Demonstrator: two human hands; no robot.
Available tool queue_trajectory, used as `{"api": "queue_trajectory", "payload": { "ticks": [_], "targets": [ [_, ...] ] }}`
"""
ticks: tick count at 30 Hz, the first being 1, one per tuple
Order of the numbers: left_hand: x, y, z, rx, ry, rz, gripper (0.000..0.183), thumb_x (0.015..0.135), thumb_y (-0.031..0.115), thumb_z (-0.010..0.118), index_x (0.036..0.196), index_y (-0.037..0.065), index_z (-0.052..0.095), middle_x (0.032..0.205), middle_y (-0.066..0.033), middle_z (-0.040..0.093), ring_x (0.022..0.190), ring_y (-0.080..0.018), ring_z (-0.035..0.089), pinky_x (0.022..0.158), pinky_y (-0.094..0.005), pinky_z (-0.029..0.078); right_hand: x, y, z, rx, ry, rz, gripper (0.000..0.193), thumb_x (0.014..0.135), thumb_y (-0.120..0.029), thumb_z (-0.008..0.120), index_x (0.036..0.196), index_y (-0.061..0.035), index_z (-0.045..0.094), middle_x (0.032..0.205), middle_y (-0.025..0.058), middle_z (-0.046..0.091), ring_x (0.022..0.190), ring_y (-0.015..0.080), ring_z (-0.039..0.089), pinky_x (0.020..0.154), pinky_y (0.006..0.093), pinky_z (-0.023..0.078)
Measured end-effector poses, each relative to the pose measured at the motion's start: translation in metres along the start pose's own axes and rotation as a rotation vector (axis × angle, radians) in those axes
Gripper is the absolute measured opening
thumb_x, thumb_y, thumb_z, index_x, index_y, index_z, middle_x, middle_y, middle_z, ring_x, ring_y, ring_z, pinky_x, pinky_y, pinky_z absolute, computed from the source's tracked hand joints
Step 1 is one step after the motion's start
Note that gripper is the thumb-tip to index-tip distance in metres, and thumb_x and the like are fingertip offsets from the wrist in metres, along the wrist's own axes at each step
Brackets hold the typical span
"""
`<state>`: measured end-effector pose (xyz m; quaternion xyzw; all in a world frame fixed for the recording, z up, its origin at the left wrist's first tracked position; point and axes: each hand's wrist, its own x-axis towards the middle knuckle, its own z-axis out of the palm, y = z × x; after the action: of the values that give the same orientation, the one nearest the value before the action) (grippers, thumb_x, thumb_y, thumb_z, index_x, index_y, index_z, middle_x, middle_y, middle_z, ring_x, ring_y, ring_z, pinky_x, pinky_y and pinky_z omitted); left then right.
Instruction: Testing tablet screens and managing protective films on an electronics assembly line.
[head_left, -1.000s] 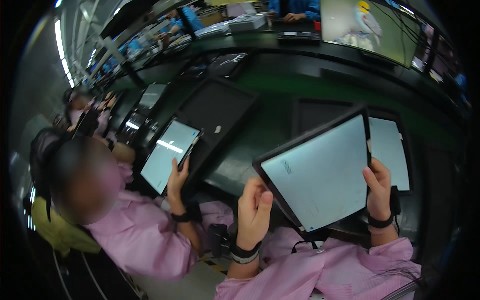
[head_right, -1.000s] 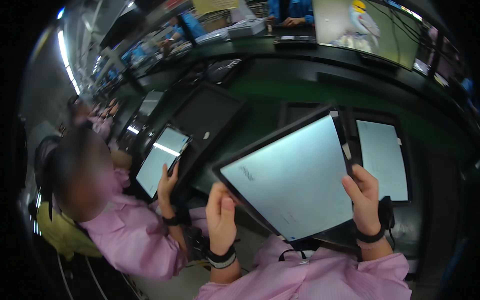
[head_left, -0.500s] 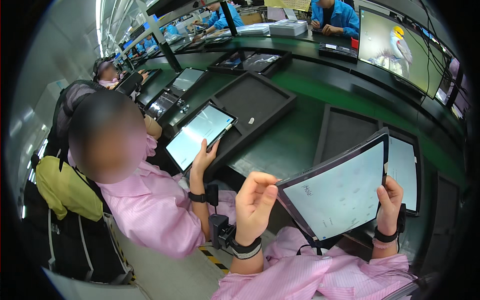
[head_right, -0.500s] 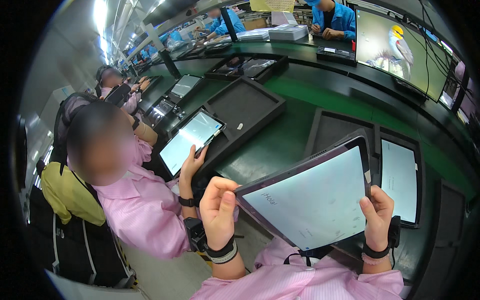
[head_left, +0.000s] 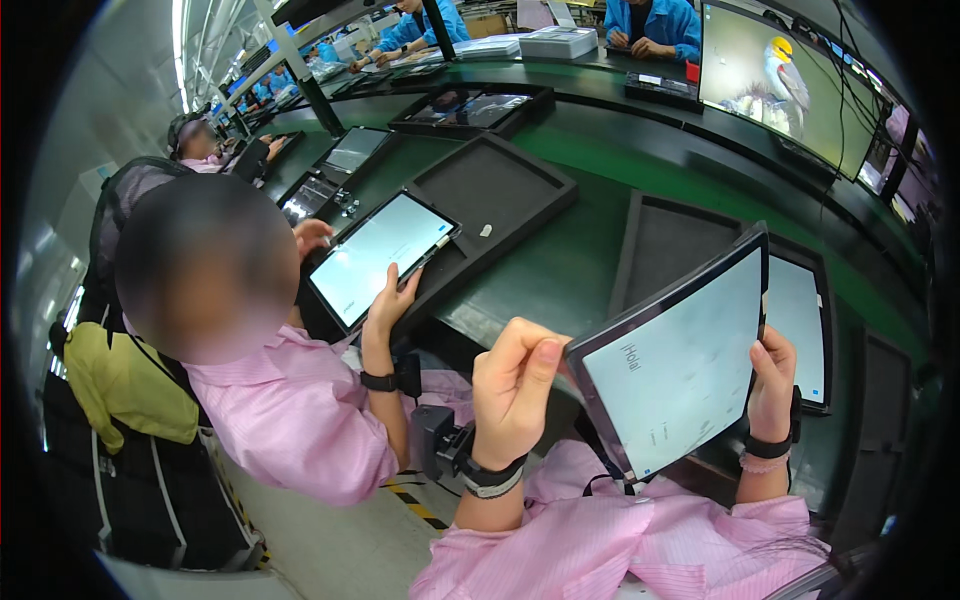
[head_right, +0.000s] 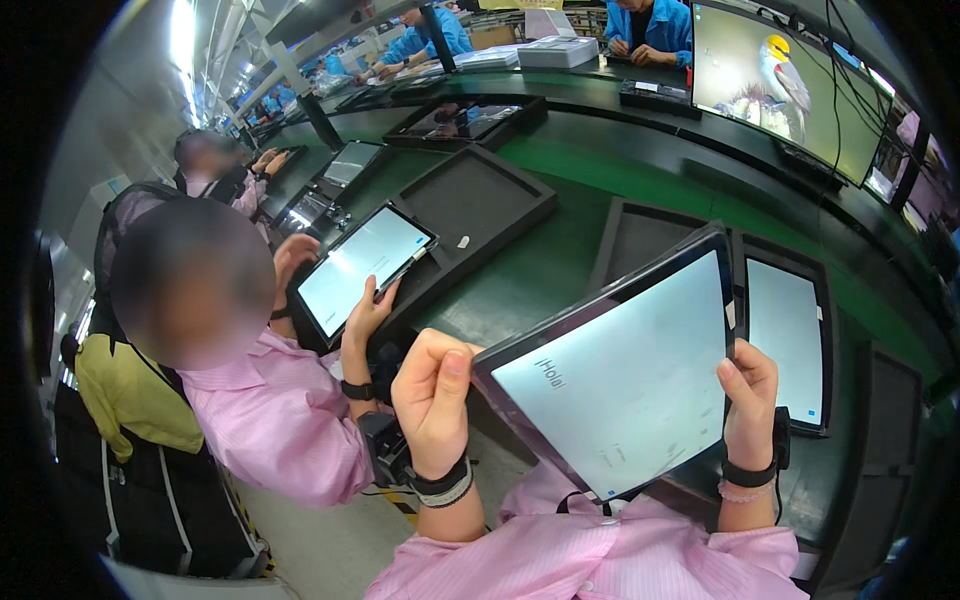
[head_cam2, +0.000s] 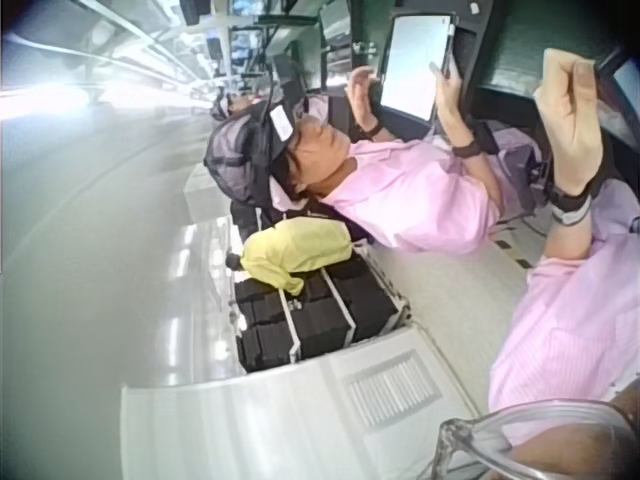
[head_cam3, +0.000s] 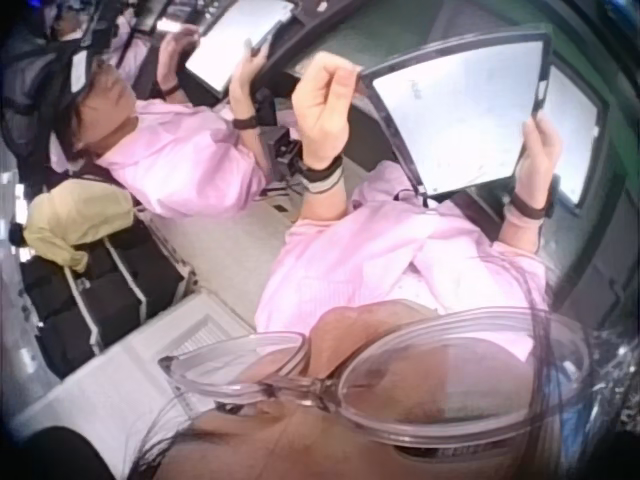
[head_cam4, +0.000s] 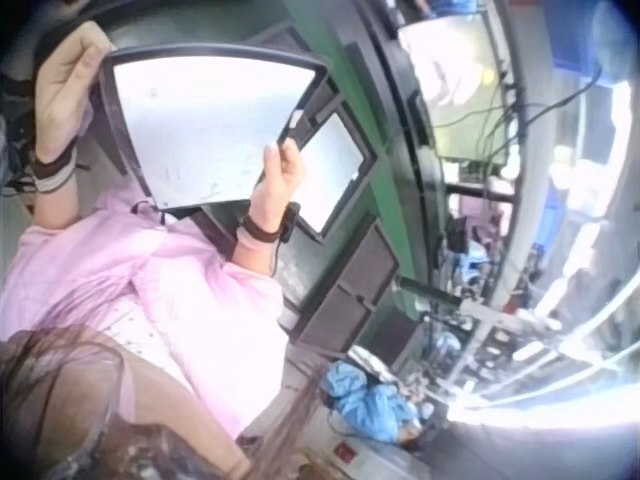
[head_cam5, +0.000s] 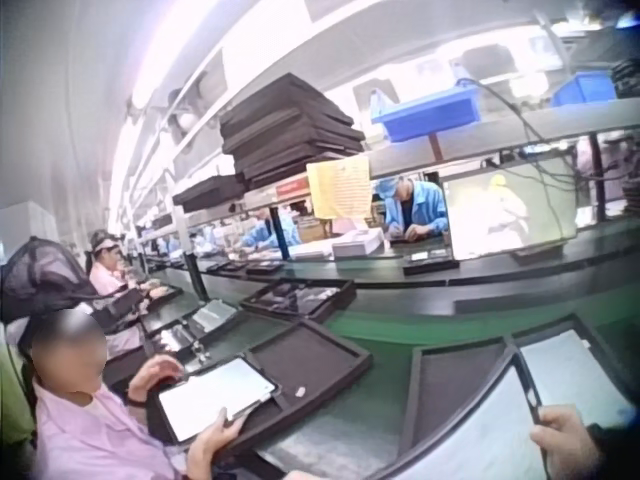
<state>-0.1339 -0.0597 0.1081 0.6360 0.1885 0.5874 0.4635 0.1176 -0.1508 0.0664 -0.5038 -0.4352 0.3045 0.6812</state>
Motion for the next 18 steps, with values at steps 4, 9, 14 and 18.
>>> {"api": "queue_trajectory", "payload": {
  "ticks": [4, 9, 14, 18],
  "targets": [
    [0.010, -0.004, 0.020, -0.188, -0.055, -0.115, 0.018, 0.091, 0.014, 0.047, 0.078, 0.001, 0.048, 0.069, 0.0009, 0.045, 0.060, -0.0036, 0.039, 0.054, -0.0156, 0.030, 0.004, 0.006, -0.006, 0.094, -0.011, 0.043, 0.023, 0.080, -0.021, 0.057, 0.081, 0.0018, 0.055, 0.076, -0.0002, 0.056, 0.068, 0.0058, 0.048, 0.063, 0.0190, 0.036],
    [0.022, -0.042, 0.053, -0.483, -0.256, -0.328, 0.020, 0.094, 0.018, 0.041, 0.081, 0.003, 0.044, 0.067, -0.0060, 0.057, 0.056, -0.0098, 0.054, 0.053, -0.0201, 0.044, 0.010, 0.023, -0.014, 0.329, 0.007, 0.044, 0.031, 0.080, -0.030, 0.057, 0.084, 0.0001, 0.054, 0.072, 0.0028, 0.056, 0.066, 0.0104, 0.051, 0.063, 0.0225, 0.041],
    [-0.008, -0.067, 0.103, -0.642, -0.329, -0.567, 0.023, 0.094, 0.024, 0.042, 0.080, 0.006, 0.043, 0.065, -0.0068, 0.056, 0.053, -0.0121, 0.055, 0.050, -0.0220, 0.046, 0.033, 0.028, -0.046, 0.856, -0.809, -0.110, 0.019, 0.092, -0.024, 0.041, 0.088, -0.0078, 0.050, 0.080, 0.0056, 0.059, 0.072, 0.0160, 0.055, 0.057, 0.0285, 0.044],
    [-0.032, -0.090, 0.107, -0.686, -0.281, -0.646, 0.023, 0.094, 0.025, 0.041, 0.080, 0.006, 0.042, 0.067, -0.0067, 0.057, 0.054, -0.0117, 0.055, 0.050, -0.0215, 0.046, 0.080, 0.075, -0.017, 1.057, -1.039, -0.164, 0.018, 0.092, -0.023, 0.039, 0.091, -0.0076, 0.049, 0.082, 0.0059, 0.059, 0.075, 0.0163, 0.056, 0.060, 0.0288, 0.044]
  ]
}}
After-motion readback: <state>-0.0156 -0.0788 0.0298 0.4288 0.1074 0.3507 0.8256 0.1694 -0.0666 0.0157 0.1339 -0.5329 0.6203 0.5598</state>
